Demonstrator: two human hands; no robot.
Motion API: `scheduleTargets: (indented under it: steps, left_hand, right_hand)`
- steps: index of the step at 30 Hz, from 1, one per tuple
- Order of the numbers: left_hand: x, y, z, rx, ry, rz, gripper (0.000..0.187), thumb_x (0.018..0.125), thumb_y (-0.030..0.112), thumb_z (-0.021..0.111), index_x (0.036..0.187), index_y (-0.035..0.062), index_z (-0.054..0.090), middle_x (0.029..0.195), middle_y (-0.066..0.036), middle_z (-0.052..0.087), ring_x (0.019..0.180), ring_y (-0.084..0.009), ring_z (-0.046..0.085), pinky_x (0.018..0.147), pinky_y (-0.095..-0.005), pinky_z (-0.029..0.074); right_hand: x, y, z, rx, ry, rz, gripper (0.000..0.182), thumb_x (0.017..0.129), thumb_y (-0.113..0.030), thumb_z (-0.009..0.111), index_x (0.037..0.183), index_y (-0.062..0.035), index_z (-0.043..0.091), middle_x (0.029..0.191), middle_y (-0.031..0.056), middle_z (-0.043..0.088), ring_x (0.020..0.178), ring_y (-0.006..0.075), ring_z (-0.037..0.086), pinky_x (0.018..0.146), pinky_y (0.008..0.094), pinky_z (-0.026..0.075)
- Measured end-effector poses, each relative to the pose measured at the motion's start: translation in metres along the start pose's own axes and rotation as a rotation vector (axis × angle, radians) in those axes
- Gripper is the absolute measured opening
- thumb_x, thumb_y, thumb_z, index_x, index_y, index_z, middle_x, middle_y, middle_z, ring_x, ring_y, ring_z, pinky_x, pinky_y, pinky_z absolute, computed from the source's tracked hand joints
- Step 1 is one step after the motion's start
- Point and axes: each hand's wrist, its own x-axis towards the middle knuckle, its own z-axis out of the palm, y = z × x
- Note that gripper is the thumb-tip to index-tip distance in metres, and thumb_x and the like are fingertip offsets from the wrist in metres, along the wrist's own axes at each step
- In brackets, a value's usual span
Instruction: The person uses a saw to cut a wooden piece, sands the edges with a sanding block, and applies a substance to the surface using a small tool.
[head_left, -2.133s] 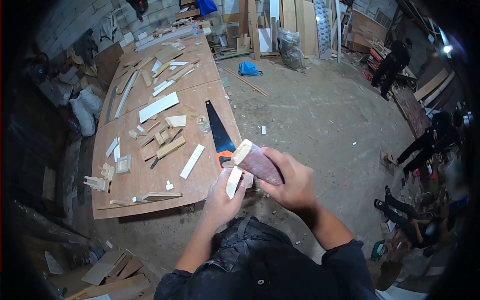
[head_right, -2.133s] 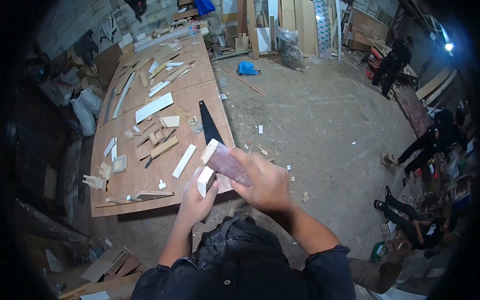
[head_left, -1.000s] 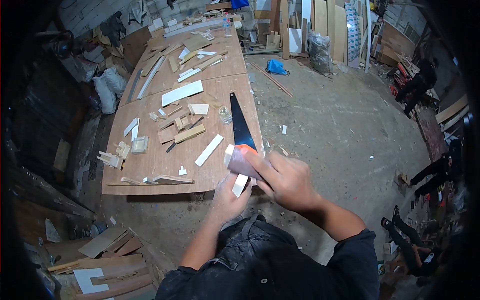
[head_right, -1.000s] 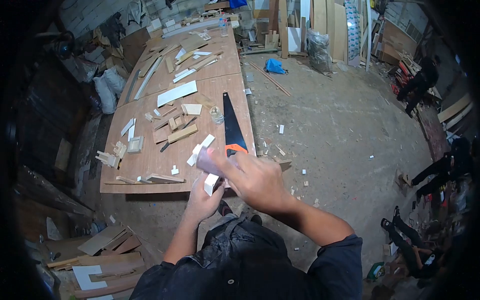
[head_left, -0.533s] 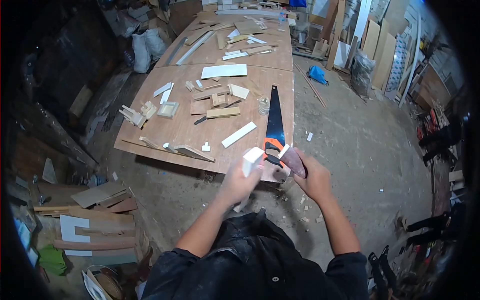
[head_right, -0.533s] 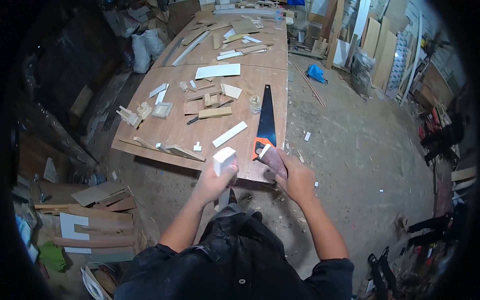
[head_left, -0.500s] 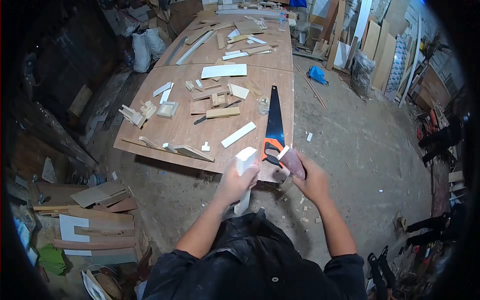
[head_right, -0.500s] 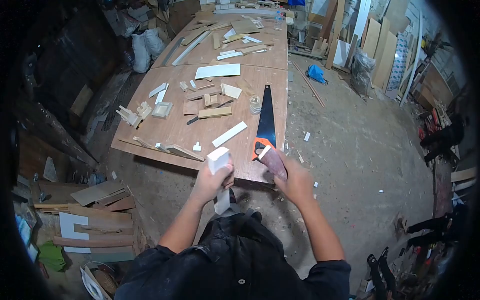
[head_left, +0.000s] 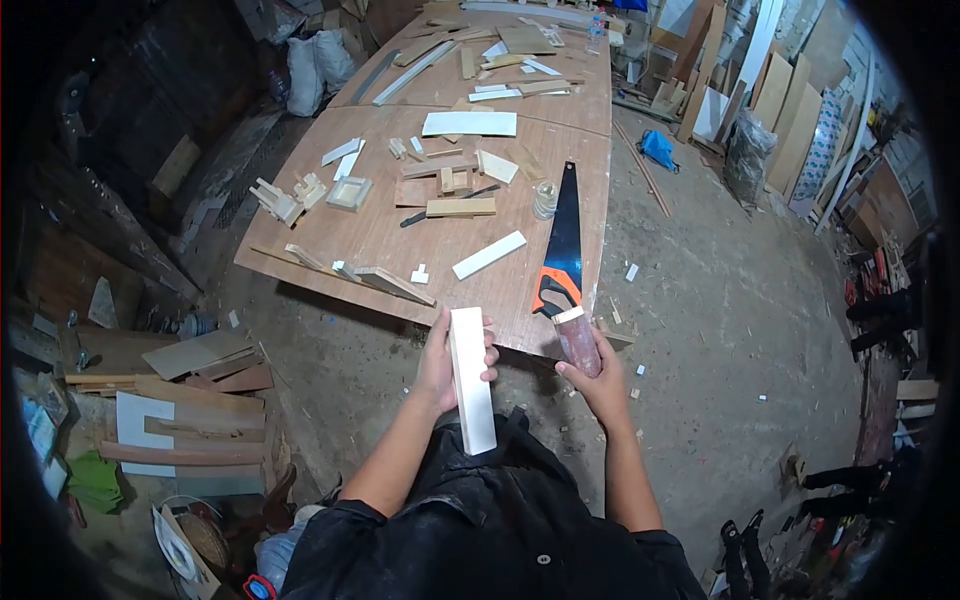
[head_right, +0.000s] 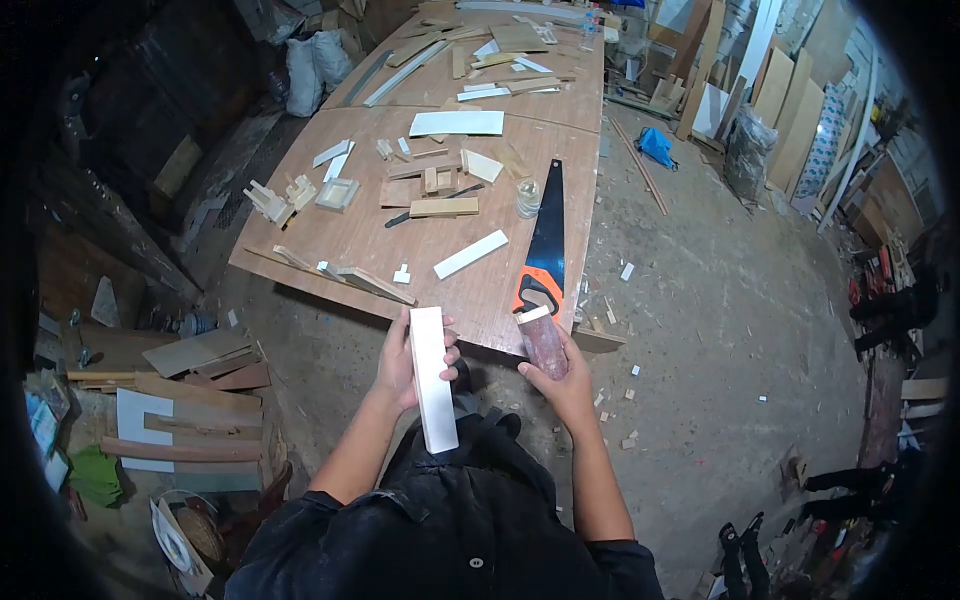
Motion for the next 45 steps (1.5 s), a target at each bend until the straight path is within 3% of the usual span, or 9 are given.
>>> scheduleTargets:
  steps: [4, 6, 9, 20, 26, 30, 34, 39, 45]
  left_hand:
    - [0.001, 0.004, -0.019, -0.100, 0.238, 0.007, 0.059, 0.097, 0.060, 0.042, 0.110, 0.0030, 0.053, 0.087, -0.008, 0.053, 0.073, -0.0216, 0.051, 0.059, -0.0344, 0.043]
    - [-0.001, 0.007, -0.025, -0.148, 0.263, 0.015, 0.061, 0.096, 0.061, 0.042, 0.107, 0.0024, 0.055, 0.084, -0.007, 0.055, 0.073, -0.0221, 0.054, 0.061, -0.0349, 0.046]
    - [0.008, 0.017, -0.034, -0.103, 0.347, 0.067, 0.064, 0.096, 0.063, 0.042, 0.111, 0.0020, 0.058, 0.082, -0.005, 0.056, 0.071, -0.0205, 0.055, 0.062, -0.0358, 0.049]
    - [0.056, 0.045, -0.071, 0.198, 0.452, -0.130, 0.069, 0.097, 0.066, 0.036, 0.121, 0.0062, 0.058, 0.088, -0.004, 0.060, 0.070, -0.0162, 0.058, 0.063, -0.0378, 0.054]
    - [0.079, 0.082, -0.090, 0.142, 0.318, -0.123, 0.058, 0.102, 0.054, 0.035, 0.132, 0.0070, 0.051, 0.091, -0.005, 0.057, 0.079, -0.0165, 0.056, 0.070, -0.0374, 0.051]
    - [0.101, 0.132, -0.076, 0.207, 0.297, 0.043, 0.060, 0.101, 0.054, 0.040, 0.132, 0.0038, 0.051, 0.092, -0.006, 0.057, 0.079, -0.0159, 0.057, 0.070, -0.0338, 0.050]
    - [0.124, 0.167, -0.071, 0.191, 0.217, 0.069, 0.061, 0.100, 0.055, 0.042, 0.132, 0.0033, 0.050, 0.093, -0.007, 0.058, 0.080, -0.0158, 0.058, 0.070, -0.0313, 0.050]
    - [0.142, 0.192, -0.066, 0.344, 0.204, 0.079, 0.055, 0.102, 0.050, 0.042, 0.134, 0.0052, 0.049, 0.095, -0.006, 0.058, 0.081, -0.0121, 0.056, 0.070, -0.0263, 0.048]
    - [0.157, 0.209, -0.069, 0.334, 0.235, 0.108, 0.056, 0.102, 0.050, 0.042, 0.134, 0.0052, 0.050, 0.095, -0.005, 0.058, 0.081, -0.0118, 0.056, 0.070, -0.0265, 0.048]
  right_hand:
    - [0.016, 0.056, 0.006, -0.047, -0.055, 0.248, 0.074, 0.079, -0.021, 0.080, 0.141, 0.0006, 0.044, 0.121, 0.0128, 0.061, 0.104, 0.0174, 0.061, 0.088, 0.0326, 0.050]
    - [0.025, 0.070, 0.015, 0.221, -0.125, 0.558, 0.069, 0.084, -0.024, 0.074, 0.141, -0.0023, 0.044, 0.107, 0.0077, 0.061, 0.082, 0.0132, 0.061, 0.068, 0.0279, 0.049]
    - [0.041, 0.105, 0.035, 0.328, -0.138, 0.573, 0.057, 0.089, -0.024, 0.066, 0.142, -0.0150, 0.044, 0.083, -0.0027, 0.054, 0.061, 0.0073, 0.049, 0.050, 0.0222, 0.038]
    - [0.120, 0.176, 0.123, 0.206, -0.179, 0.531, 0.055, 0.089, -0.018, 0.069, 0.138, -0.0088, 0.046, 0.097, 0.0038, 0.061, 0.080, 0.0129, 0.059, 0.069, 0.0293, 0.049]
    - [0.159, 0.255, 0.145, -0.269, 0.158, 0.371, 0.067, 0.086, -0.022, 0.072, 0.143, -0.0054, 0.039, 0.105, 0.0104, 0.064, 0.088, 0.0221, 0.064, 0.075, 0.0358, 0.053]
    - [0.167, 0.080, 0.153, -1.152, 0.107, -0.010, 0.077, 0.083, -0.036, 0.073, 0.147, -0.0138, 0.036, 0.129, 0.0241, 0.054, 0.115, 0.0440, 0.056, 0.092, 0.0494, 0.047]
    - [0.242, 0.080, 0.191, -0.939, -0.087, 0.439, 0.086, 0.085, -0.050, 0.068, 0.151, -0.0161, 0.026, 0.122, 0.0215, 0.062, 0.110, 0.0417, 0.060, 0.086, 0.0504, 0.050]
    - [0.312, 0.109, 0.206, -1.155, -0.195, 0.621, 0.108, 0.083, -0.077, 0.050, 0.158, -0.0202, -0.004, 0.113, 0.0296, 0.063, 0.101, 0.0392, 0.064, 0.077, 0.0500, 0.051]
    - [0.311, 0.129, 0.214, -1.161, -0.025, 0.566, 0.103, 0.082, -0.058, 0.061, 0.158, -0.0209, 0.004, 0.117, 0.0272, 0.056, 0.100, 0.0413, 0.062, 0.079, 0.0503, 0.052]
